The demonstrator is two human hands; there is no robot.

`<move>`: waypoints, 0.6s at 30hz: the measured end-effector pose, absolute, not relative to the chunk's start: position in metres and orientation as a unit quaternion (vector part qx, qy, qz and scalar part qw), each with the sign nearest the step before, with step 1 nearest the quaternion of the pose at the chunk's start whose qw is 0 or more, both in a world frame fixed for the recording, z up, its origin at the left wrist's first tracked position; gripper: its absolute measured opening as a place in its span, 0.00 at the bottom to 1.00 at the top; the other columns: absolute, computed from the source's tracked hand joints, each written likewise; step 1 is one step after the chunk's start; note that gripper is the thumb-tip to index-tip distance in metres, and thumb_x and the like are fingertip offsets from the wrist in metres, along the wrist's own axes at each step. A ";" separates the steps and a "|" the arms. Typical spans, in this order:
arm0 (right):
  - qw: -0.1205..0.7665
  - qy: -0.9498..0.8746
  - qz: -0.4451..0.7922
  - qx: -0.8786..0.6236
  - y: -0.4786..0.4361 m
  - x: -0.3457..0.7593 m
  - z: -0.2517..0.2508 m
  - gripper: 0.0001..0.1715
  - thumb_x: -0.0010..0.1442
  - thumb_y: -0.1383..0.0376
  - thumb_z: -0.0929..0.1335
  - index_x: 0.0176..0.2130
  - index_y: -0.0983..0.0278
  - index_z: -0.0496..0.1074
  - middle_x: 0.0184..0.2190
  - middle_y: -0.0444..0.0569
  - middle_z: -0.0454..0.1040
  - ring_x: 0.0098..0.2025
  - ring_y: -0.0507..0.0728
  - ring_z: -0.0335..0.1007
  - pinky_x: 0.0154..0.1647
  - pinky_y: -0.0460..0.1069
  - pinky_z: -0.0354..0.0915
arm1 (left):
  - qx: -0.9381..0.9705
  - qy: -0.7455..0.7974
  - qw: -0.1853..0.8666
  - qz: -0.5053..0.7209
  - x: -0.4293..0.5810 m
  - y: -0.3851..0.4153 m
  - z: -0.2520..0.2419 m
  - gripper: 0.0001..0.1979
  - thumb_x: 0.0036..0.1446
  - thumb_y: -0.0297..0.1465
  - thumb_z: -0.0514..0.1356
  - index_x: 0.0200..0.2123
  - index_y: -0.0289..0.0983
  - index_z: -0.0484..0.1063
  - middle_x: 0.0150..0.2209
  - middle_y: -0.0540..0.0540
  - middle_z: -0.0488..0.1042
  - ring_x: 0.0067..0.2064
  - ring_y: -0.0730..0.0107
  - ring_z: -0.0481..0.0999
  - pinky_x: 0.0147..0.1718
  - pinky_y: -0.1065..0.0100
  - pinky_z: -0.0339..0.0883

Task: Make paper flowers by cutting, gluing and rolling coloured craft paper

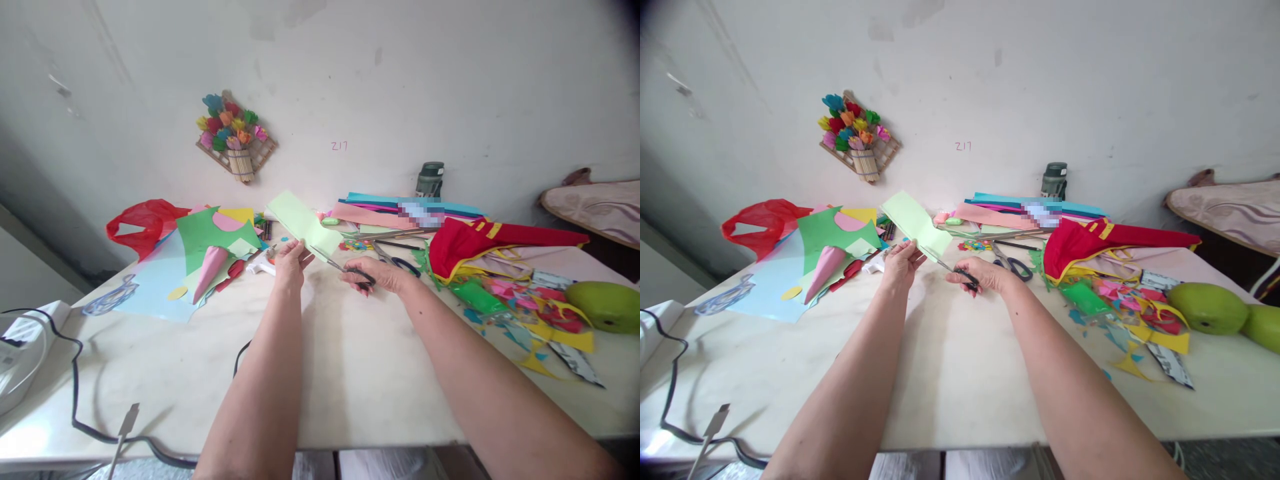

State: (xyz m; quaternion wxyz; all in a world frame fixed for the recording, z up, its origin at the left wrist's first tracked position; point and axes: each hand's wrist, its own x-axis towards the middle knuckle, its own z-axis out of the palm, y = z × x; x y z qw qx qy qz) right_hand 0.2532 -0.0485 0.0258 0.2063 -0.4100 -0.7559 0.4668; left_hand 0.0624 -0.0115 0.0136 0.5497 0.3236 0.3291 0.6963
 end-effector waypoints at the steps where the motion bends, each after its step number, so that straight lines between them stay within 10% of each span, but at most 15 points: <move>1: 0.206 -0.757 0.466 -0.409 -0.048 0.253 0.026 0.21 0.50 0.49 0.64 0.24 0.64 0.59 0.16 0.41 0.65 0.14 0.46 0.60 0.12 0.42 0.51 | 0.321 0.331 0.550 0.696 0.062 -0.011 0.014 0.11 0.37 0.29 0.65 0.24 0.34 0.65 0.21 0.51 0.69 0.24 0.74 0.72 0.27 0.70 0.67; 18: 0.201 -0.759 0.463 -0.410 -0.048 0.254 0.027 0.22 0.50 0.49 0.64 0.25 0.64 0.58 0.16 0.40 0.64 0.15 0.46 0.59 0.13 0.42 0.51 | 0.309 0.335 0.551 0.699 0.063 -0.012 0.015 0.12 0.36 0.29 0.65 0.24 0.34 0.65 0.21 0.51 0.71 0.24 0.74 0.72 0.26 0.70 0.68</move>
